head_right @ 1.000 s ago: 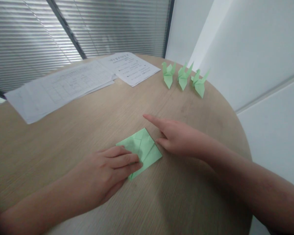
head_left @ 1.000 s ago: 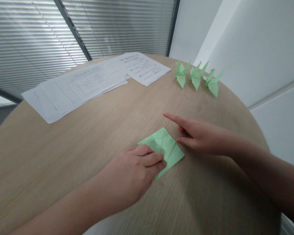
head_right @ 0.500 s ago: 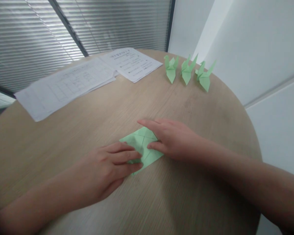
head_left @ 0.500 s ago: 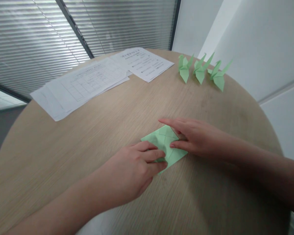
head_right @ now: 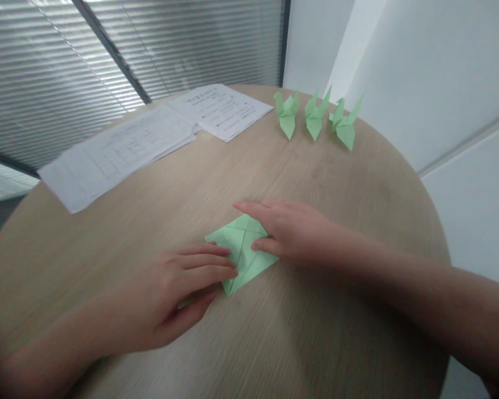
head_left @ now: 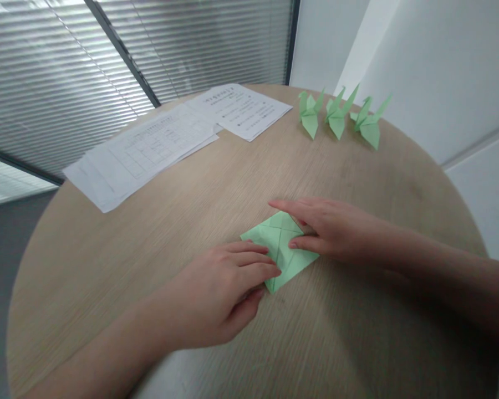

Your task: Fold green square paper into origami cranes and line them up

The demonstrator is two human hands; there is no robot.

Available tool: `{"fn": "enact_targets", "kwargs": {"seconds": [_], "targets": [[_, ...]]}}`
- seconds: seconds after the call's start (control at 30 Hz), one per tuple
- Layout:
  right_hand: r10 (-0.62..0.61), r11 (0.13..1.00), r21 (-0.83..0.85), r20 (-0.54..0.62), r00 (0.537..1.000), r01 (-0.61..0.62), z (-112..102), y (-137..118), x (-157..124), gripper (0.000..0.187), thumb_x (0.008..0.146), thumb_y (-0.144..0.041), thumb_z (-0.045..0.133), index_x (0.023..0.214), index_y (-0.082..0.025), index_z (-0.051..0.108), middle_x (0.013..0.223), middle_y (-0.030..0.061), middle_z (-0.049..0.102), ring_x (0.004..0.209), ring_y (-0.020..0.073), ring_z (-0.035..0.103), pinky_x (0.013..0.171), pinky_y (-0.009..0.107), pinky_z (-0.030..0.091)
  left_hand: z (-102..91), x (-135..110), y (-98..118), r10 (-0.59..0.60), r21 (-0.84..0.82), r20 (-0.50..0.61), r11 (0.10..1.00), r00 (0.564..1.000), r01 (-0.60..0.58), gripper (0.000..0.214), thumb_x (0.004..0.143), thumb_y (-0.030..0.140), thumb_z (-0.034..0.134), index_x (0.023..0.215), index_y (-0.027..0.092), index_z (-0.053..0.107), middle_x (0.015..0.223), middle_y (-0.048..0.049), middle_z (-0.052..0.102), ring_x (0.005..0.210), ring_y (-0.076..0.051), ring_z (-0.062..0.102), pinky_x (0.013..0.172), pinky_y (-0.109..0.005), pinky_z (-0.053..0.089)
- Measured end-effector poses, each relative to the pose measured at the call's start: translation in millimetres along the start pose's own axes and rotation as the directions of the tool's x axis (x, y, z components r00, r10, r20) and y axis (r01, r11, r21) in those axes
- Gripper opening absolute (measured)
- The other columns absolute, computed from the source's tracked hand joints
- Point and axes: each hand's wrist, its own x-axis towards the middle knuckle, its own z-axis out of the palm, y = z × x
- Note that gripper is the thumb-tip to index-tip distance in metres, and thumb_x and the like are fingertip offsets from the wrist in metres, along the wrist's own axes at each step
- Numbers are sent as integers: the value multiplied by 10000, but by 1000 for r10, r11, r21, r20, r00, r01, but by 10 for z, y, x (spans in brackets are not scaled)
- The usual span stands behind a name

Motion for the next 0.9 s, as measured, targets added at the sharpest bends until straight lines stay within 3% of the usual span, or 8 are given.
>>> {"fn": "enact_targets", "kwargs": {"seconds": [0.17,0.4,0.67,0.83,0.9], "targets": [[30,1000,-1,-11,999,-30,17,-3,10,740,855,-289,691,1531,-245,395,1397,101,615,1204,302,615,991,462,510,1,-1,-16,11,-1,34,1000,999,-11,230,946,137,517,1037,188,723,1083,-52,735,1146,-212,638,1084,-382,466],[-113,993,-48,-74,991,110,71,-95,-46,705,875,-313,674,1523,-240,407,1166,98,657,1066,283,611,940,453,489,34,-2,65,-31,50,20,998,999,30,232,964,171,530,1098,209,716,1112,-61,707,1122,-224,640,1053,-402,495],[-101,989,-121,-121,987,86,97,-128,-58,724,852,-333,693,1514,-257,411,1334,123,584,1184,311,554,1009,498,431,212,-20,291,-121,239,-2,964,993,118,274,982,231,540,1212,152,667,1214,-95,678,1168,-284,606,1028,-477,530],[-92,987,-140,-112,989,76,103,-159,-43,639,895,-291,647,1493,-260,423,1311,107,603,1164,292,569,995,480,453,185,5,182,-99,230,-18,968,995,101,274,1015,213,472,1188,183,681,1155,-76,700,1119,-250,638,988,-446,558],[-87,989,-125,-97,991,74,114,-168,-32,597,921,-277,621,1485,-240,427,1285,101,624,1150,276,581,1005,470,454,145,8,104,-88,215,-56,972,995,98,268,1016,219,474,1166,204,695,1186,-71,694,1175,-250,619,1053,-470,511]]}}
